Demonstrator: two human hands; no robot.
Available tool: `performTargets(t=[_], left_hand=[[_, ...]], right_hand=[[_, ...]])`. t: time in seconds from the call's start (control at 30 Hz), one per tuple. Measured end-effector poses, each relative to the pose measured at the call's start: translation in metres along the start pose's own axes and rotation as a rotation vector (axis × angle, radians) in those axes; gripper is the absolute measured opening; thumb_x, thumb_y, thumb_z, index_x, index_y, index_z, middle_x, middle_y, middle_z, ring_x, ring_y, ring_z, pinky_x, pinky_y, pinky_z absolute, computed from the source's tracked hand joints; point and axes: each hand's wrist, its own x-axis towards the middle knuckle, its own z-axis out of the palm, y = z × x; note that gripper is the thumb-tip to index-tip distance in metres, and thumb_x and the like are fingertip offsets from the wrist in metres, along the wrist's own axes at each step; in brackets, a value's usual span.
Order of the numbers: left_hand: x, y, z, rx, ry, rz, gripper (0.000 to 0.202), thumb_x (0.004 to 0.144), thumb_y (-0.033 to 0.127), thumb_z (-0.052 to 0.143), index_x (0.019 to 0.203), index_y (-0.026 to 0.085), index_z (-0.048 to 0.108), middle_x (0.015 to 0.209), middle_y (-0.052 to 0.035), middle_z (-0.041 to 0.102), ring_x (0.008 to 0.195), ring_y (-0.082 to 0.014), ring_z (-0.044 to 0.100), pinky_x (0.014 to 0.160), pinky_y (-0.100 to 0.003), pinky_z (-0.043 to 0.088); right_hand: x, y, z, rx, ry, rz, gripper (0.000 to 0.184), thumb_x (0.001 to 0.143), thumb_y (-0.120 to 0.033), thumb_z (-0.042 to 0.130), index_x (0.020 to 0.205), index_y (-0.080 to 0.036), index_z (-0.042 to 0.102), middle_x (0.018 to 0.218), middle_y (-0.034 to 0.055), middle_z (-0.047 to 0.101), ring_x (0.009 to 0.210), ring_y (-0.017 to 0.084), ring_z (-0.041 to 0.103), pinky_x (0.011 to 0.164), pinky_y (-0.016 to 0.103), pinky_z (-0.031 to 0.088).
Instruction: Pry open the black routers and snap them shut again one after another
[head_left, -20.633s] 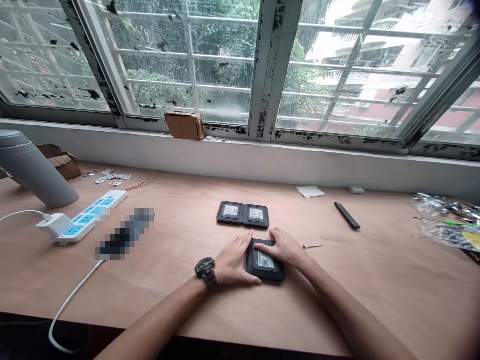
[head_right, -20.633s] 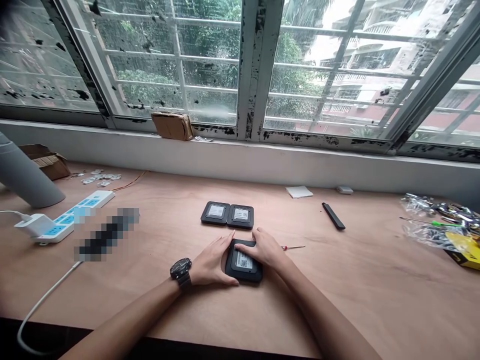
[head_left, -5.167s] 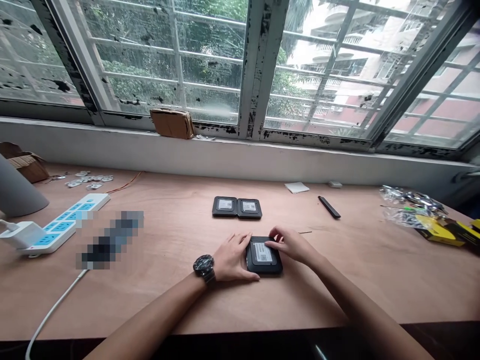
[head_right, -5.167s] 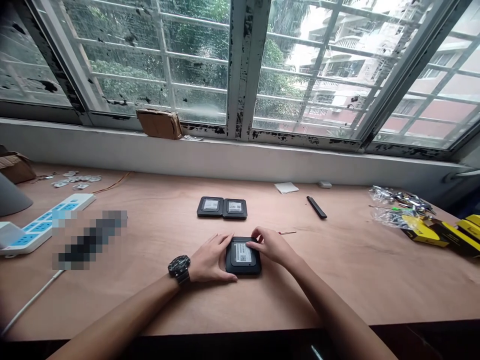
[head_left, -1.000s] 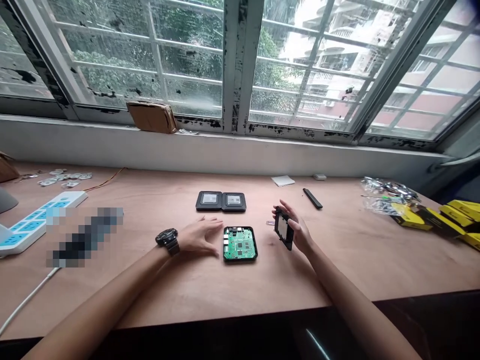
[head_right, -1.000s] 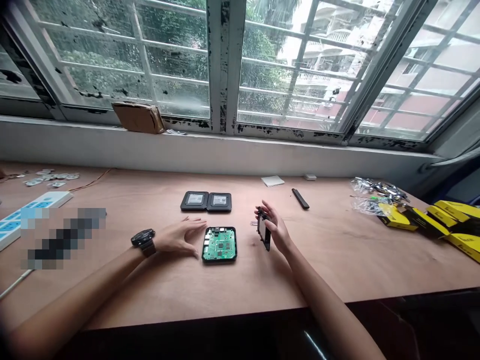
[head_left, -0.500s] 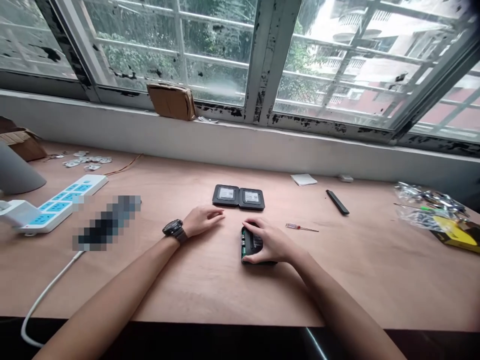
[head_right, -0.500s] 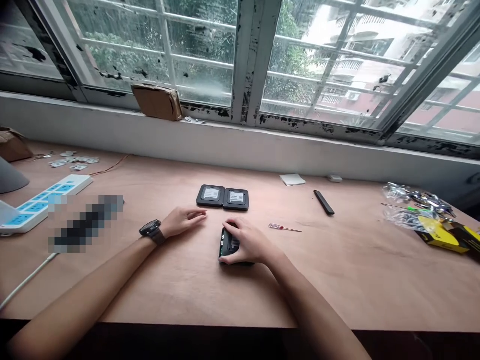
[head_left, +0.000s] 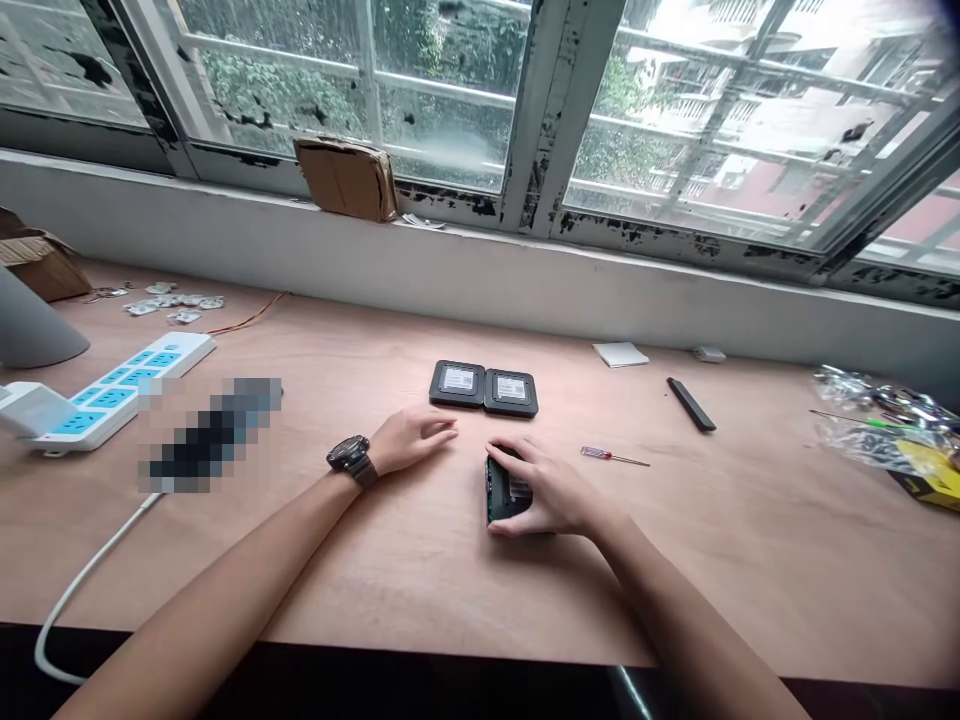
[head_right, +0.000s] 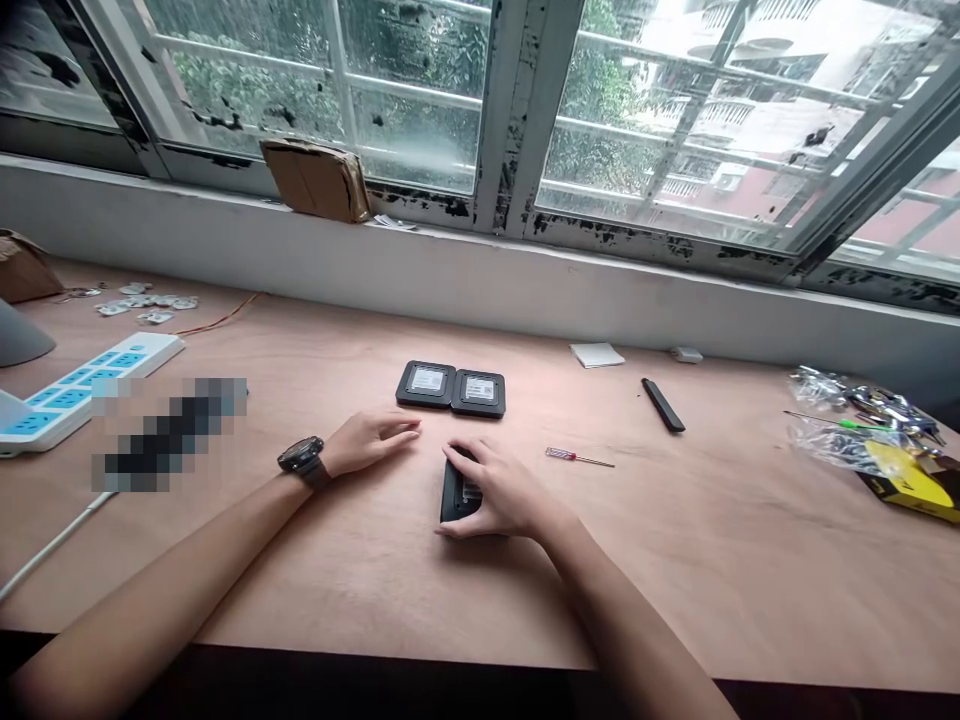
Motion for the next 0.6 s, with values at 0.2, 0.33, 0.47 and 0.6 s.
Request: performTargets(t=[0.2, 0.33, 0.47, 0.6], left_hand=[[-0.0004, 0.0001, 0.0007, -0.021, 0.000, -0.010, 0.028, 0.100, 0.040, 0.060, 0.116, 0.023, 0.074, 0.114, -0.0050, 0.076, 0.104, -0.0225, 0.070, 0.092, -0.034, 0.052], [0.0001, 0.0011, -0.0001, -0.022, 0.000, -0.022, 0.028, 0.099, 0.040, 0.060, 0.116, 0.024, 0.074, 0.116, -0.0059, 0.076, 0.106, -0.0238, 0.070, 0.092, -0.036, 0.052], [0.0001, 0.0015, -0.0008, -0.022, -0.008, -0.017, 0.028, 0.099, 0.040, 0.060, 0.116, 0.024, 0.074, 0.116, -0.0058, 0.076, 0.106, -0.0239, 0.069, 0.094, -0.036, 0.051], [-0.0002, 0.0018, -0.0009, -0.024, -0.003, -0.011, 0.027, 0.099, 0.040, 0.059, 0.116, 0.024, 0.074, 0.115, -0.0049, 0.076, 0.105, -0.0233, 0.069, 0.093, -0.035, 0.051]], right_hand=[[-0.0001, 0.0011, 0.0064, -0.013, -0.069, 0.021, 0.099, 0.074, -0.070, 0.074, 0.152, -0.015, 0.046, 0.154, 0.0195, 0.047, 0.137, 0.039, 0.047, 0.113, 0.052, 0.042], [0.0001, 0.0002, 0.0088, -0.017, -0.058, 0.010, 0.099, 0.074, -0.070, 0.075, 0.152, -0.017, 0.046, 0.154, 0.0195, 0.047, 0.137, 0.041, 0.047, 0.111, 0.055, 0.043], [0.0004, 0.0012, 0.0094, -0.019, -0.072, 0.015, 0.101, 0.073, -0.074, 0.073, 0.152, -0.017, 0.046, 0.153, 0.0197, 0.047, 0.137, 0.041, 0.047, 0.112, 0.056, 0.043], [-0.0003, 0.0017, 0.0078, -0.022, -0.073, 0.026, 0.102, 0.075, -0.074, 0.072, 0.153, -0.016, 0.044, 0.155, 0.0189, 0.045, 0.138, 0.040, 0.046, 0.113, 0.054, 0.043]])
